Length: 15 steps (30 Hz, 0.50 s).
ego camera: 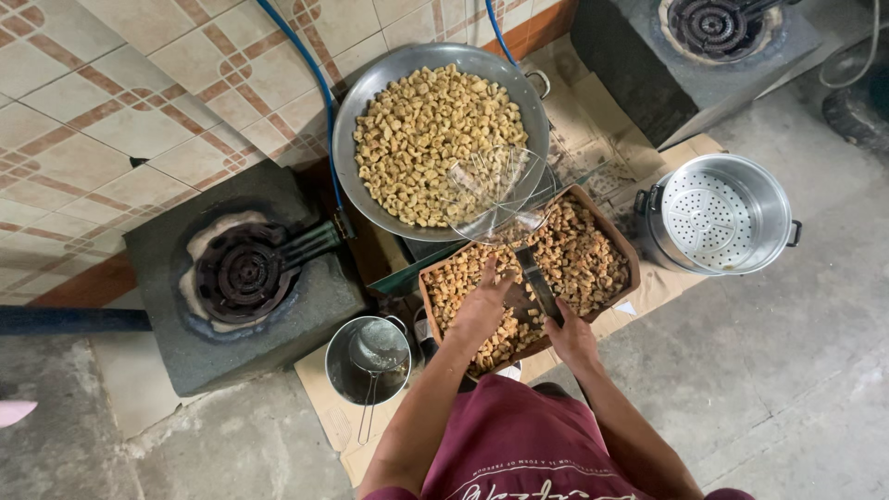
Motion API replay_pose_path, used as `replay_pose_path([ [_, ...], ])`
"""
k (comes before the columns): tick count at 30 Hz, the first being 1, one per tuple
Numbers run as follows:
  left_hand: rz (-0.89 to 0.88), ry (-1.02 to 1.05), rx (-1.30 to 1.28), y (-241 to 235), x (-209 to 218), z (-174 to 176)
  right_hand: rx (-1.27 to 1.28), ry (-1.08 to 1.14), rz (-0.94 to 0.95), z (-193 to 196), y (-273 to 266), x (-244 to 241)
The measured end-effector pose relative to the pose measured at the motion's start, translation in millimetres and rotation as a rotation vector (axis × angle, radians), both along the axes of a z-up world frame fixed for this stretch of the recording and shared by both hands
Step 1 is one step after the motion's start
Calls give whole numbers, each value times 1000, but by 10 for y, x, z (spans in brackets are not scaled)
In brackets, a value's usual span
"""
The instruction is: The person uses a large metal strainer to stir and lift a batch of light-colored, irregularly shaped snacks frying in a large wok over a gas stove. The person repeatedly scoops the snacks to ensure even cooking and occasionally transfers them into a cardboard box placed on the floor.
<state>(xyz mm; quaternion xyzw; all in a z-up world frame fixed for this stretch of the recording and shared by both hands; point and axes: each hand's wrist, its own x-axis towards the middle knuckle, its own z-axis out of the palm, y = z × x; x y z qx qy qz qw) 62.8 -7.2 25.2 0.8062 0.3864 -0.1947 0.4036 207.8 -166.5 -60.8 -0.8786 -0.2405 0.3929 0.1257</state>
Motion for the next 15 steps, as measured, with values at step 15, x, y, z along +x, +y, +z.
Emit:
replay_pose_path([
  [15,-68,-648,1291,95,31,-196,19,-83,22,-307,3,70],
])
